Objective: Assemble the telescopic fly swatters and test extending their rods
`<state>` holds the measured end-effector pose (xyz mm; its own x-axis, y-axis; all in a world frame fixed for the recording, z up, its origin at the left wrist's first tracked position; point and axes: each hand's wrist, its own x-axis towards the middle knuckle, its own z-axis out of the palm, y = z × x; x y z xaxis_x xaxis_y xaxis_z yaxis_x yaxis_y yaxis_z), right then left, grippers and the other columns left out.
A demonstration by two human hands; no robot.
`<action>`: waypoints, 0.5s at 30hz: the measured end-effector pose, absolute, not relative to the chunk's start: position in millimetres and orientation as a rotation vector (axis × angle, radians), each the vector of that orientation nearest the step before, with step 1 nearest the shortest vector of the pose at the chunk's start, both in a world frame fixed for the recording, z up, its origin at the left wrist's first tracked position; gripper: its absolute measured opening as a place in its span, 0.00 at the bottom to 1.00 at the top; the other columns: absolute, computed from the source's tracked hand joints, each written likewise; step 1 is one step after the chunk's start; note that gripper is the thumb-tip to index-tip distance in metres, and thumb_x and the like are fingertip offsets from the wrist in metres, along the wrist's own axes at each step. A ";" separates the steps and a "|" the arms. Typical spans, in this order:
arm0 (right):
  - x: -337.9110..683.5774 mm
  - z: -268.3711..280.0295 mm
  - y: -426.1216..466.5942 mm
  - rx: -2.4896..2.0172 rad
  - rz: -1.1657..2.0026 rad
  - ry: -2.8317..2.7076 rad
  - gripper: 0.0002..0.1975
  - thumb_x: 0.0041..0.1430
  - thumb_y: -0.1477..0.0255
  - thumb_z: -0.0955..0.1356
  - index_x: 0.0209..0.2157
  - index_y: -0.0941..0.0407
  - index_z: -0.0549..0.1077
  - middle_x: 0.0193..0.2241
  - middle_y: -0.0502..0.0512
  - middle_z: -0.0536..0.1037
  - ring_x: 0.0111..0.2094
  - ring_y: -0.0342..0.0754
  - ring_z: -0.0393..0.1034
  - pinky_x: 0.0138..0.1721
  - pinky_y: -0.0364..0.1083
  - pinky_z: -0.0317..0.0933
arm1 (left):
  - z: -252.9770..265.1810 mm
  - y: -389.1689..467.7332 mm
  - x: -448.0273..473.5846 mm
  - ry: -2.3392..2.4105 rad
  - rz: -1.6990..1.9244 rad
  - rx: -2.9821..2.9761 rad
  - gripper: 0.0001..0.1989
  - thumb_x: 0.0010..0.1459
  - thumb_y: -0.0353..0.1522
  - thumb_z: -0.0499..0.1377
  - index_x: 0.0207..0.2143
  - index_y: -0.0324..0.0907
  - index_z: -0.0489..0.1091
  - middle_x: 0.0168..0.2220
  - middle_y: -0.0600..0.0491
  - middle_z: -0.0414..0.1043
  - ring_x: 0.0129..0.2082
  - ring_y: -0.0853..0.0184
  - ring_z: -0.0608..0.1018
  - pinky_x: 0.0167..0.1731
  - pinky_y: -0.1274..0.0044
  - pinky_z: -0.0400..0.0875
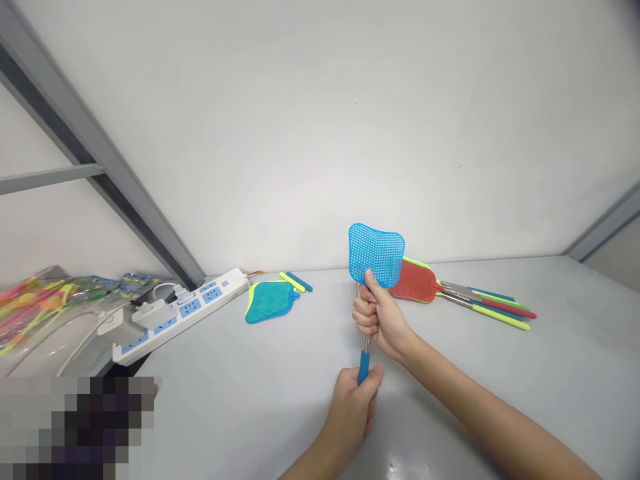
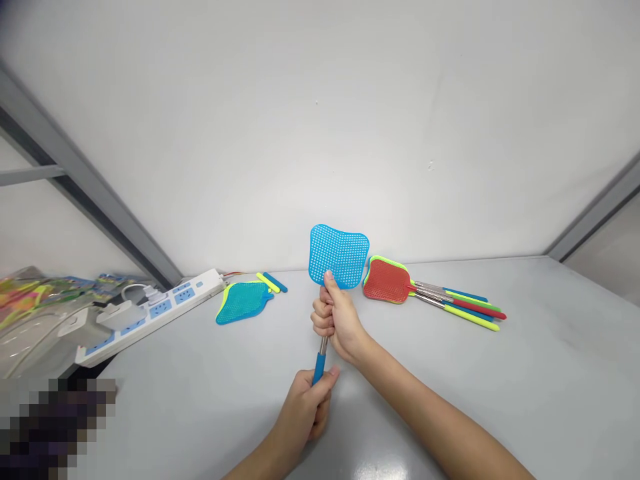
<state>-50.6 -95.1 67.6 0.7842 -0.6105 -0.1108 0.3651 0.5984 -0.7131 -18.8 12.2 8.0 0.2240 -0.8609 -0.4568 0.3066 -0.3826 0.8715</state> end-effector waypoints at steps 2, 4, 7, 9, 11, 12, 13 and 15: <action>-51.0 67.0 -96.1 -0.732 -0.587 0.373 0.23 0.49 0.55 0.61 0.17 0.56 0.47 0.11 0.39 0.42 0.12 0.34 0.31 0.11 0.36 0.28 | 9.4 12.3 -18.4 -0.577 -1.392 1.433 0.21 0.48 0.41 0.52 0.13 0.42 0.47 0.07 0.64 0.42 0.07 0.80 0.47 0.07 0.82 0.39; -51.6 66.8 -96.2 -0.725 -0.593 0.381 0.23 0.50 0.55 0.61 0.17 0.56 0.47 0.11 0.40 0.42 0.12 0.34 0.31 0.11 0.36 0.28 | 10.5 12.7 -18.5 -0.613 -1.377 1.430 0.20 0.49 0.40 0.52 0.13 0.43 0.47 0.07 0.64 0.42 0.07 0.79 0.47 0.07 0.82 0.39; -53.2 66.7 -96.2 -0.702 -0.601 0.390 0.23 0.50 0.54 0.60 0.17 0.56 0.47 0.11 0.40 0.42 0.12 0.34 0.31 0.11 0.36 0.28 | 10.4 12.7 -19.2 -0.661 -1.352 1.448 0.20 0.49 0.40 0.52 0.13 0.43 0.46 0.06 0.64 0.43 0.06 0.79 0.47 0.07 0.81 0.40; -54.1 66.6 -96.7 -0.688 -0.604 0.393 0.23 0.50 0.54 0.60 0.16 0.56 0.47 0.11 0.40 0.41 0.12 0.34 0.31 0.11 0.36 0.28 | 9.1 12.4 -19.5 -0.681 -1.332 1.462 0.21 0.49 0.41 0.52 0.13 0.43 0.45 0.06 0.64 0.42 0.06 0.79 0.48 0.08 0.81 0.41; -54.4 66.4 -97.7 -0.682 -0.604 0.393 0.23 0.50 0.54 0.60 0.16 0.56 0.47 0.11 0.40 0.42 0.12 0.34 0.31 0.11 0.36 0.28 | 7.1 12.5 -19.1 -0.687 -1.318 1.456 0.21 0.48 0.42 0.52 0.13 0.43 0.45 0.06 0.64 0.41 0.06 0.79 0.48 0.08 0.81 0.41; -54.3 66.1 -98.3 -0.679 -0.605 0.394 0.23 0.50 0.54 0.60 0.16 0.56 0.47 0.11 0.40 0.42 0.12 0.34 0.31 0.11 0.36 0.28 | 6.0 12.8 -18.7 -0.685 -1.322 1.437 0.21 0.48 0.42 0.53 0.13 0.43 0.46 0.06 0.64 0.41 0.06 0.79 0.47 0.08 0.81 0.40; -54.1 65.7 -98.9 -0.676 -0.605 0.395 0.23 0.50 0.55 0.60 0.16 0.56 0.47 0.11 0.40 0.42 0.12 0.34 0.31 0.11 0.36 0.28 | 5.1 13.3 -18.0 -0.674 -1.341 1.400 0.21 0.48 0.43 0.53 0.14 0.43 0.47 0.07 0.64 0.42 0.07 0.79 0.47 0.07 0.82 0.40; -53.6 64.5 -100.5 -0.664 -0.607 0.402 0.23 0.50 0.55 0.60 0.16 0.56 0.48 0.11 0.40 0.42 0.12 0.34 0.31 0.11 0.36 0.28 | 3.9 15.0 -16.3 -0.612 -1.414 1.280 0.19 0.49 0.45 0.50 0.17 0.42 0.51 0.08 0.64 0.42 0.07 0.79 0.46 0.07 0.83 0.38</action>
<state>-53.6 -100.5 64.5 0.7561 -0.6360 -0.1542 0.3904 0.6274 -0.6738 -16.3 15.0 3.9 0.1605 -0.9181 -0.3624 0.3638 -0.2863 0.8864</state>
